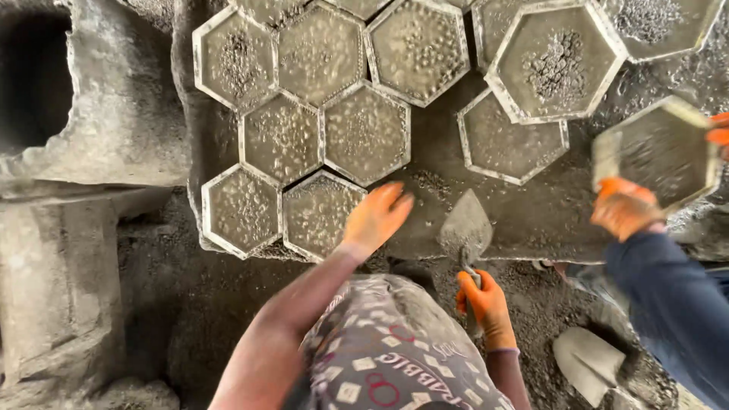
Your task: Fill hexagonal molds with concrete and smooth the surface.
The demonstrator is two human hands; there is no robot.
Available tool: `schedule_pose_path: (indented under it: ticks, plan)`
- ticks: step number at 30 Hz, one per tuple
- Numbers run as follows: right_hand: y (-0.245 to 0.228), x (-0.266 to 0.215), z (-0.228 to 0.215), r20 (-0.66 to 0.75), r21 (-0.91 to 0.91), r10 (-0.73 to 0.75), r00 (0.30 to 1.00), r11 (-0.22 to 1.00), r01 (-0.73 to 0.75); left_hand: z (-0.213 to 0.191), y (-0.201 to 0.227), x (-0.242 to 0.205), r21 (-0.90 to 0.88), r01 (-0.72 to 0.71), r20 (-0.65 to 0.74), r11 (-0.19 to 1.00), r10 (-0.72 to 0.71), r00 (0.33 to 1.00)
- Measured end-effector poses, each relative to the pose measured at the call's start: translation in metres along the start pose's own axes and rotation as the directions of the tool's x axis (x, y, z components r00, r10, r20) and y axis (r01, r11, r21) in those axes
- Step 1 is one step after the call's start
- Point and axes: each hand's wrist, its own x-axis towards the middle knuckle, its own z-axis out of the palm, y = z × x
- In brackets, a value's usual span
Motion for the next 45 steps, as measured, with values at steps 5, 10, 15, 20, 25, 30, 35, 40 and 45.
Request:
schedule_pose_path:
  ticks: [5,10,15,20,25,30,35,40,45]
  plan:
    - [-0.052,0.0,0.029,0.015,-0.222,-0.058,0.998,0.973,0.06,-0.043,-0.074,-0.106,0.026,0.411,-0.157,0.911,-0.403,0.902]
    - [-0.026,0.037,0.055,-0.117,-0.287,-0.094,0.989,0.956,0.056,-0.044,-0.082,-0.052,0.243,0.25,-0.249,0.937,-0.189,0.95]
    - [0.025,0.051,0.073,-0.238,-0.108,-0.03,0.971,0.994,0.004,-0.043,-0.086,0.109,0.831,-0.376,0.055,0.41,0.612,0.789]
    - [0.029,0.067,0.086,-0.418,-0.284,-0.12,0.9,0.959,-0.005,-0.035,-0.057,0.306,0.25,-0.052,-0.347,0.967,0.139,0.927]
    - [0.038,0.07,0.08,-0.492,-0.498,-0.174,0.853,0.86,-0.112,-0.033,-0.03,0.432,0.499,-0.045,-0.357,0.865,0.253,0.899]
    - [0.058,0.091,0.071,-0.551,-0.512,-0.069,0.832,0.815,-0.272,-0.021,-0.043,0.541,0.808,-0.057,-0.436,0.586,0.661,0.61]
    - [0.045,0.084,0.08,-0.507,-0.368,0.023,0.862,0.898,-0.24,-0.025,-0.013,0.575,0.787,-0.046,-0.097,0.615,0.197,0.975]
    - [0.037,0.082,0.083,-0.545,-0.315,0.089,0.834,0.9,-0.302,-0.037,0.002,0.588,0.809,-0.104,0.006,0.579,0.169,0.986]
    - [0.03,0.063,0.095,-0.556,-0.428,-0.083,0.827,0.881,-0.2,-0.063,0.027,0.563,0.77,-0.269,0.156,0.579,0.237,0.959]
